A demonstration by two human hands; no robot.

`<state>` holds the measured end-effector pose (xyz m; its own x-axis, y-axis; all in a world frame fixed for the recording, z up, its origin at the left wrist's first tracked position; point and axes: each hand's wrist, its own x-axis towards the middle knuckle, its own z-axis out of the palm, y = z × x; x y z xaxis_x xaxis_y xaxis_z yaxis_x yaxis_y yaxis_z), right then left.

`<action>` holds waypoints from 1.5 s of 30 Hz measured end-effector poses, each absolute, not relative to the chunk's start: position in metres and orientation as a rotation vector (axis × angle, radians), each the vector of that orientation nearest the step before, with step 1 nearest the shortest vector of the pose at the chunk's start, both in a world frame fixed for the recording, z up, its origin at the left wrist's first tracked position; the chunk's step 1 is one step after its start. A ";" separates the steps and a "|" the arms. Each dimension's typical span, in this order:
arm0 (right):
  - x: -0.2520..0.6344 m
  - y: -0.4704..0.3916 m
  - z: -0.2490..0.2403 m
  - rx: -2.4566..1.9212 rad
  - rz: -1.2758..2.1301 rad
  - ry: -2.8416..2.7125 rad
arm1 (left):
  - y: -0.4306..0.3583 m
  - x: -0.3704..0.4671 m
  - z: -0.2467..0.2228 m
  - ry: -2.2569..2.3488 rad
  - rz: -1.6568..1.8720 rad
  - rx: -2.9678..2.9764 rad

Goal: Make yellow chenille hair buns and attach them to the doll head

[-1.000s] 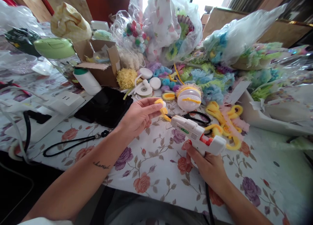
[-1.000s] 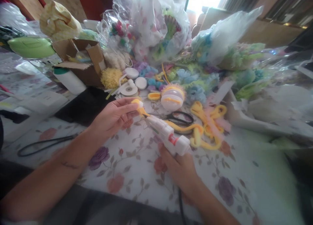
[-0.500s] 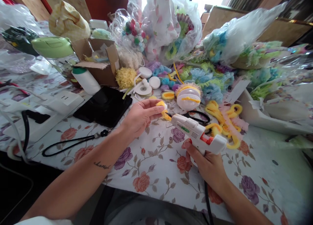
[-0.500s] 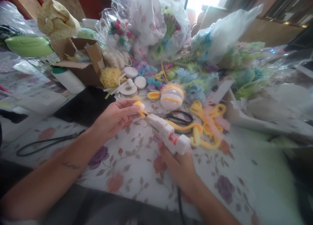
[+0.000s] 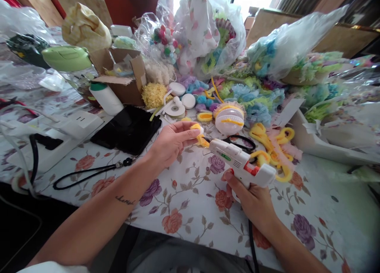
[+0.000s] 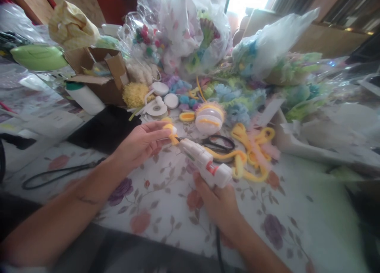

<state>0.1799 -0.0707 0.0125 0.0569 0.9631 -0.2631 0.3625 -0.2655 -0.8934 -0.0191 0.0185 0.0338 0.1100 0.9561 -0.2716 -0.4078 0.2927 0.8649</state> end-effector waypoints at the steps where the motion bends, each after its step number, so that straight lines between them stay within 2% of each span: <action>1: 0.180 -0.071 0.012 -1.701 1.206 -1.337 | 0.019 -0.019 0.035 1.006 1.134 0.686; 21: 0.173 -0.073 0.019 -1.732 1.150 -1.266 | 0.020 -0.020 0.040 1.059 1.146 0.634; 45: 0.179 -0.070 0.014 -1.752 1.190 -1.332 | 0.017 -0.018 0.026 0.913 1.155 0.779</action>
<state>0.1789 -0.0701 0.0139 0.0819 0.9558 -0.2825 0.3883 -0.2916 -0.8742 -0.0184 0.0167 0.0263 0.1444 0.9710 -0.1908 -0.4096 0.2341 0.8817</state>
